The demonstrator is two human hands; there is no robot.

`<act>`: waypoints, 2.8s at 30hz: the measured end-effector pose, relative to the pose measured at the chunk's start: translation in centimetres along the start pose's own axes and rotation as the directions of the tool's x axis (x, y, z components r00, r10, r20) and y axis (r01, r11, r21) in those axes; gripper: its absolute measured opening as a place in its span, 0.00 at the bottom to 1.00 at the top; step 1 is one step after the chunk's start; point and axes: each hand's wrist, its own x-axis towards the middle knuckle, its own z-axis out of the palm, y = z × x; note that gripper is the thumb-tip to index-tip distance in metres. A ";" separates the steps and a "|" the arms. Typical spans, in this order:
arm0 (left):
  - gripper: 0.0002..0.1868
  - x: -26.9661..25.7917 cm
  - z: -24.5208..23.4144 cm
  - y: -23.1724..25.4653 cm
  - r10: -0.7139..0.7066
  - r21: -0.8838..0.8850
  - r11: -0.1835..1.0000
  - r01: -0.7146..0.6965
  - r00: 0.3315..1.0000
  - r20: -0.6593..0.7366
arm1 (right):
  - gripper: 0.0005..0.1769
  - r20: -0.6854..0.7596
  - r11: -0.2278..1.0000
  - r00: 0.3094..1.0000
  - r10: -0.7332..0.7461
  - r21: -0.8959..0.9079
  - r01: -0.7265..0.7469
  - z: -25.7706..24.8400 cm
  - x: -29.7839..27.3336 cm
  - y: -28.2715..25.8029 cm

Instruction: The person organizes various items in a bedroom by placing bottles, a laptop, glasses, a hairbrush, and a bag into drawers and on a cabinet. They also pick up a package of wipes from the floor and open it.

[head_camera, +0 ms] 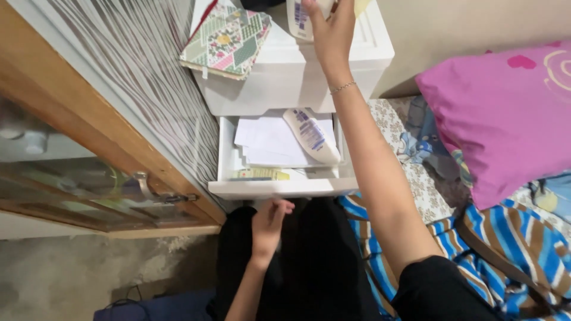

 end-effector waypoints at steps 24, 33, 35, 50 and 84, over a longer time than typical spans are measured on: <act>0.16 11.7 -5.2 -1.0 0.435 0.717 0.654 -0.242 0.896 -0.094 | 0.28 0.903 0.904 0.209 0.375 -0.307 -0.297 -10.6 -12.8 -8.7; 0.28 9.6 -3.3 1.3 0.305 0.874 0.415 -0.254 0.944 0.129 | 0.33 0.888 0.844 0.018 0.460 -0.431 -0.318 -9.8 -13.3 -6.1; 0.36 8.4 -2.9 2.7 0.302 0.866 0.399 -0.301 0.935 0.186 | 0.32 0.888 0.862 0.025 0.459 -0.438 -0.257 -9.7 -13.5 -6.5; 0.63 7.5 -1.7 4.7 0.013 0.886 0.234 -0.400 0.913 0.408 | 0.13 0.638 0.897 0.769 -0.036 -0.319 0.307 -2.5 -11.7 -7.9; 0.15 13.8 -2.5 11.4 0.836 0.576 0.524 -0.628 0.507 -0.208 | 0.42 0.647 0.796 0.680 0.345 -0.586 0.154 3.5 -23.1 -0.4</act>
